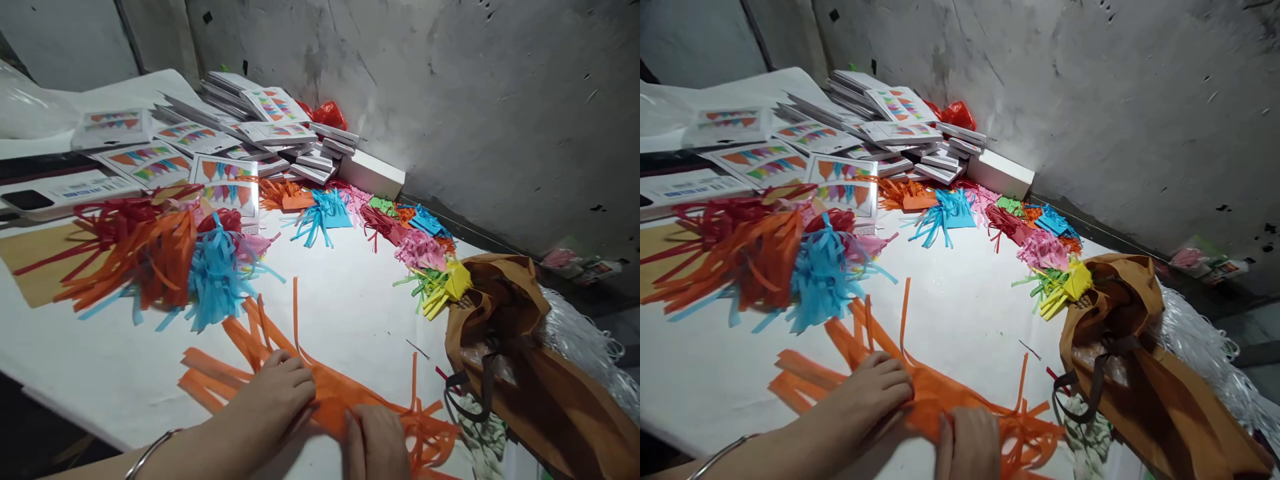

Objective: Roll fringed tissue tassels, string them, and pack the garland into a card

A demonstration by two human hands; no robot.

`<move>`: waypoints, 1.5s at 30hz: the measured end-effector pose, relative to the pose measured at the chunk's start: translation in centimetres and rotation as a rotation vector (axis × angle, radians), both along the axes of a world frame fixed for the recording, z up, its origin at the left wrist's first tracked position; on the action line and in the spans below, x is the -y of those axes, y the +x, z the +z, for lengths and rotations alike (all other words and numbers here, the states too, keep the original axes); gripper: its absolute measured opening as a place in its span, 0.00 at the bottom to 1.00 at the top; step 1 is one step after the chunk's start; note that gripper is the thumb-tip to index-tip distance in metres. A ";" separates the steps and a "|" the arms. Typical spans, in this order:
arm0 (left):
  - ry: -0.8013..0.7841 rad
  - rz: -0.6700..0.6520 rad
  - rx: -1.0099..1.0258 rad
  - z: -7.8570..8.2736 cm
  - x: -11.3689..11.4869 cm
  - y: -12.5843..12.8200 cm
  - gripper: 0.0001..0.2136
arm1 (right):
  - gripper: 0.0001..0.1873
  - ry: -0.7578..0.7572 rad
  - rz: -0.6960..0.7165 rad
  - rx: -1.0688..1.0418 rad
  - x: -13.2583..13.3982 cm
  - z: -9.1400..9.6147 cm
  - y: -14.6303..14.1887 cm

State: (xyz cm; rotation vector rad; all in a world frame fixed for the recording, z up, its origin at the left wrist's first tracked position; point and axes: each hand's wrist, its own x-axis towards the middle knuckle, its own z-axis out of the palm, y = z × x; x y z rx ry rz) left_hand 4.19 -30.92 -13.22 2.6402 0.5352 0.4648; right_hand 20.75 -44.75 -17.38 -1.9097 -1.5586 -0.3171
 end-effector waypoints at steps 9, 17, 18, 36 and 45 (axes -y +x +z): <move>0.031 0.152 -0.356 1.3 -0.9 2.5 0.08 | 0.18 -0.165 -0.202 0.135 -1.4 -0.2 0.1; 0.035 0.142 -0.378 0.9 -1.4 2.9 0.07 | 0.15 -0.179 -0.273 0.166 -1.5 0.0 -0.5; 0.039 0.137 -0.371 1.0 -1.5 2.9 0.07 | 0.16 -0.161 -0.284 0.181 -1.7 0.1 -0.5; 0.134 0.221 -0.061 1.4 -1.7 0.8 0.13 | 0.12 0.115 0.115 0.241 -0.6 0.3 -1.8; 0.129 -0.092 0.053 -1.3 0.0 -0.2 0.09 | 0.11 0.075 0.134 0.188 -0.7 -0.2 -2.4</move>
